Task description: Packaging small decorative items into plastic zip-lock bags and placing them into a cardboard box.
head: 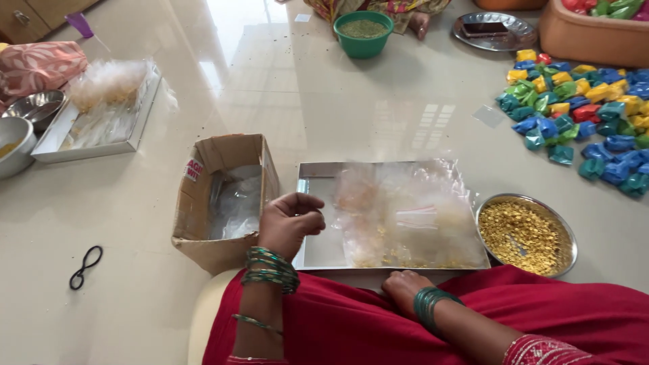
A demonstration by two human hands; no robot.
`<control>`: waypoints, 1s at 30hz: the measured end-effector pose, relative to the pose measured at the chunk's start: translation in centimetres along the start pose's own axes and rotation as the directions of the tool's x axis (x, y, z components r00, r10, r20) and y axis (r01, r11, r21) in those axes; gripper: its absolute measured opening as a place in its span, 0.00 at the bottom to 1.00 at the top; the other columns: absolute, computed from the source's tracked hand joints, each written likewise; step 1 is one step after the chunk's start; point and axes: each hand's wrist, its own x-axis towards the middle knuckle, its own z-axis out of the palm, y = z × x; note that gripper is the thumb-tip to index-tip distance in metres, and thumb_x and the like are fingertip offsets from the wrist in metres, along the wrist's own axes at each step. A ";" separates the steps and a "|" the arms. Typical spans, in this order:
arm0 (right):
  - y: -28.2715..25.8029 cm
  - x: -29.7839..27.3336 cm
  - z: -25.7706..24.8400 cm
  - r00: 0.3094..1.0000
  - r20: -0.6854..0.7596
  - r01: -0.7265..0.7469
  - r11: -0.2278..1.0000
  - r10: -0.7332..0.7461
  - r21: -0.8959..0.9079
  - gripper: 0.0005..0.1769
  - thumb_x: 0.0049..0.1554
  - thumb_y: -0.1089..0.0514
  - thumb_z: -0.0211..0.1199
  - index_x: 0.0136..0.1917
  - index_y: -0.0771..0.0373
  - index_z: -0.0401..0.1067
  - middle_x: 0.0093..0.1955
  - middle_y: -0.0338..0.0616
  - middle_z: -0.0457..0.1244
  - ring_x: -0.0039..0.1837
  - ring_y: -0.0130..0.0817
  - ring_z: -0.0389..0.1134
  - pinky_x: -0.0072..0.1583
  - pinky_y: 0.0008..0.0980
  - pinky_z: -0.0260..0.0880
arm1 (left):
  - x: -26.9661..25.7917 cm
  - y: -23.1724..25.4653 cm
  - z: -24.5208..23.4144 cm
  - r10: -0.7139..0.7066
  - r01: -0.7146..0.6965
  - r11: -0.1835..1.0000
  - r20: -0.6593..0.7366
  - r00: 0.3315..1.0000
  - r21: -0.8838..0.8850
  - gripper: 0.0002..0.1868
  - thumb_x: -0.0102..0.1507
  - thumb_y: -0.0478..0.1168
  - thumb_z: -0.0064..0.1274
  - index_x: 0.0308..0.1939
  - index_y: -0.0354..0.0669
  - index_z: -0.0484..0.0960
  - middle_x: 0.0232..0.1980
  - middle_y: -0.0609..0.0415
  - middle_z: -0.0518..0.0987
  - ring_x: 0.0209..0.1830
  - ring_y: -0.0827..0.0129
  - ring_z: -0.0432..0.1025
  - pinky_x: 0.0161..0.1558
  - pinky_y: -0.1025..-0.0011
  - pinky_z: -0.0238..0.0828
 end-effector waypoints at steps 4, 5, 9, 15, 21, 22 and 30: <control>0.0 -0.1 0.1 0.998 -0.057 -0.008 1.000 0.007 -0.015 0.09 0.56 0.60 0.58 0.46 0.60 0.79 0.55 0.57 0.66 0.60 0.56 0.69 0.60 0.50 0.70 | 0.8 -3.2 1.4 -0.109 0.109 0.994 -0.001 0.994 -0.031 0.11 0.53 0.28 0.59 0.40 0.31 0.84 0.30 0.50 0.84 0.27 0.71 0.79 0.31 0.74 0.78; -0.1 0.0 -0.1 0.998 -0.046 -0.052 0.999 0.052 -0.003 0.10 0.57 0.60 0.58 0.46 0.61 0.79 0.55 0.57 0.67 0.59 0.55 0.69 0.60 0.49 0.71 | 1.1 -4.0 1.5 -0.155 0.156 0.985 0.011 0.988 -0.070 0.11 0.53 0.28 0.60 0.40 0.31 0.84 0.31 0.50 0.84 0.27 0.71 0.79 0.31 0.74 0.78; -0.1 0.0 -0.6 0.998 -0.024 -0.052 0.999 0.052 -0.004 0.09 0.57 0.59 0.58 0.46 0.61 0.79 0.55 0.58 0.67 0.59 0.56 0.69 0.60 0.50 0.71 | 1.6 -4.2 1.0 -0.183 0.179 0.982 -0.055 0.982 -0.065 0.11 0.54 0.26 0.60 0.40 0.31 0.84 0.31 0.49 0.84 0.28 0.69 0.79 0.32 0.72 0.78; 0.0 0.3 -0.2 0.997 -0.074 0.030 0.998 -0.034 -0.050 0.09 0.57 0.61 0.56 0.45 0.60 0.77 0.53 0.55 0.68 0.57 0.56 0.69 0.57 0.51 0.71 | 2.3 -6.3 -0.6 -0.324 0.313 0.928 -0.023 0.946 -0.204 0.12 0.55 0.25 0.60 0.43 0.33 0.83 0.34 0.50 0.83 0.31 0.65 0.80 0.35 0.70 0.80; -0.1 0.1 -1.2 0.997 -0.081 -0.010 1.000 0.011 0.012 0.09 0.57 0.61 0.56 0.44 0.60 0.78 0.51 0.56 0.68 0.57 0.55 0.70 0.57 0.50 0.71 | 2.7 -5.5 0.1 -0.328 0.322 0.930 -0.006 0.945 -0.179 0.12 0.55 0.26 0.59 0.42 0.32 0.83 0.33 0.50 0.84 0.31 0.68 0.80 0.35 0.73 0.80; -0.4 -0.3 -2.0 0.999 -0.024 -0.033 0.999 0.034 0.018 0.09 0.57 0.59 0.57 0.45 0.60 0.78 0.51 0.56 0.68 0.57 0.55 0.70 0.57 0.50 0.71 | 2.8 -5.7 0.1 -0.329 0.319 0.932 -0.030 0.944 -0.172 0.12 0.55 0.26 0.59 0.42 0.32 0.83 0.33 0.50 0.84 0.31 0.68 0.80 0.35 0.73 0.80; 12.0 -4.0 -6.8 0.927 0.068 -0.372 0.883 0.369 0.287 0.10 0.58 0.53 0.59 0.41 0.56 0.80 0.41 0.44 0.75 0.46 0.34 0.78 0.55 0.36 0.75 | 3.2 -7.1 -1.4 -0.335 0.324 0.932 -0.044 0.941 -0.163 0.11 0.55 0.26 0.59 0.42 0.33 0.84 0.33 0.51 0.84 0.31 0.69 0.80 0.34 0.73 0.79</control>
